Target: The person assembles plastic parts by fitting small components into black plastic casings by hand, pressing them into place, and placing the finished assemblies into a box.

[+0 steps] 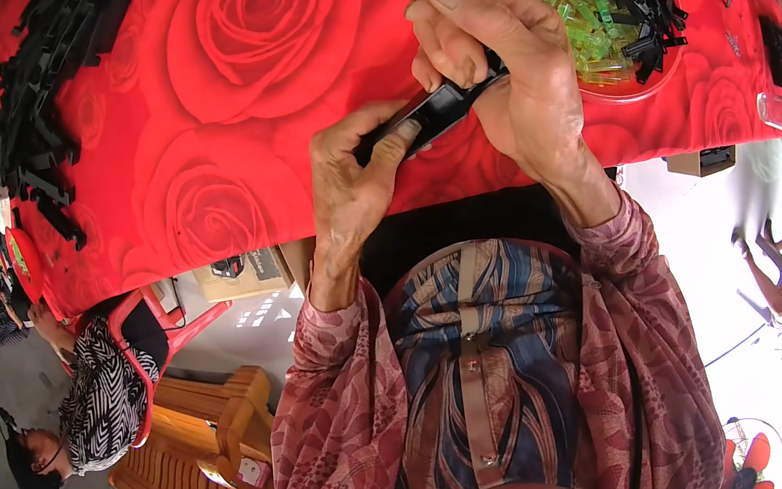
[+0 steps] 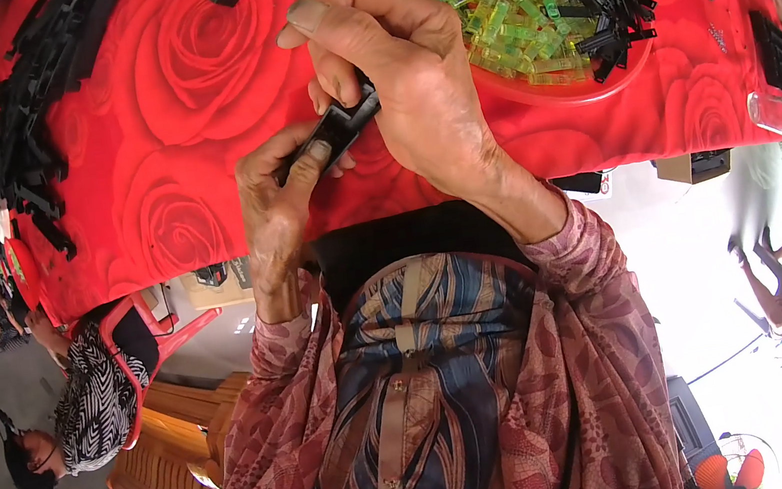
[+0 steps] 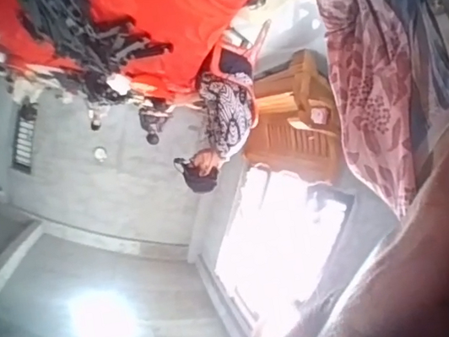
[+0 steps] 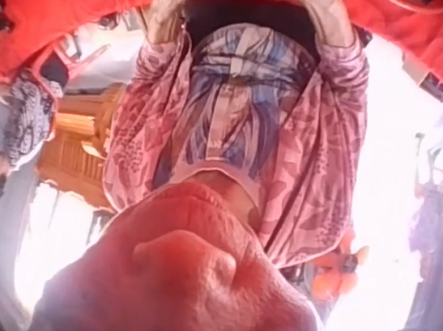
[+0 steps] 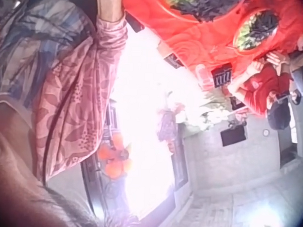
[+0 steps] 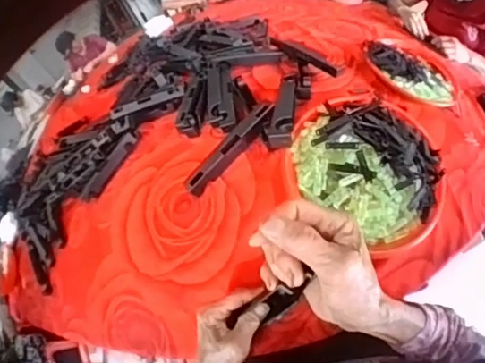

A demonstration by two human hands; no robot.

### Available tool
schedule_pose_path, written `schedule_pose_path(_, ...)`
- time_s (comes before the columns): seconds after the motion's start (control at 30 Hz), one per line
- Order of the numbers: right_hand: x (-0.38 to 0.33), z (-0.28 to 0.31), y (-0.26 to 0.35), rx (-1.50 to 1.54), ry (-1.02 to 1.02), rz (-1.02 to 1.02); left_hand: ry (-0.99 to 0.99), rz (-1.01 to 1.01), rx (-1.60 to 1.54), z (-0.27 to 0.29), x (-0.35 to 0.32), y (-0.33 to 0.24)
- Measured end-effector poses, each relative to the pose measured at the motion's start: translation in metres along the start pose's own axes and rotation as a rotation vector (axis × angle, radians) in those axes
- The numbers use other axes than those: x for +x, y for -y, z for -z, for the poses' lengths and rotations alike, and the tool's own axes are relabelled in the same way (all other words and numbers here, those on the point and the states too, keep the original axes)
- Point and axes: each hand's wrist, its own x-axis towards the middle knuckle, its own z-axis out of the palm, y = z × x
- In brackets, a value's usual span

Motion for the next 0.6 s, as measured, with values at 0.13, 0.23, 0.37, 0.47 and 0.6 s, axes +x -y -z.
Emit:
schedule_pose_path(0.13, 0.003, 0.000, -0.002, 0.026, 0.044, 0.031, -0.093, -0.044, 0.007, -0.008, -0.003, 0.003)
schedule_pose_path(0.23, 0.000, -0.004, 0.001, 0.007, 0.031, 0.042, -0.103, -0.132, 0.072, -0.007, -0.002, 0.007)
schedule_pose_path(0.37, -0.006, -0.003, 0.001, 0.007, -0.038, 0.048, -0.081, -0.186, 0.365, -0.009, 0.001, -0.007)
schedule_pose_path(0.47, -0.002, 0.003, -0.002, 0.018, -0.002, 0.049, -0.055, -0.167, 0.273, -0.007, 0.005, -0.001)
schedule_pose_path(0.6, -0.006, 0.003, 0.001, 0.060, 0.037, 0.032, -0.070, -0.093, 0.222, -0.009, 0.000, -0.005)
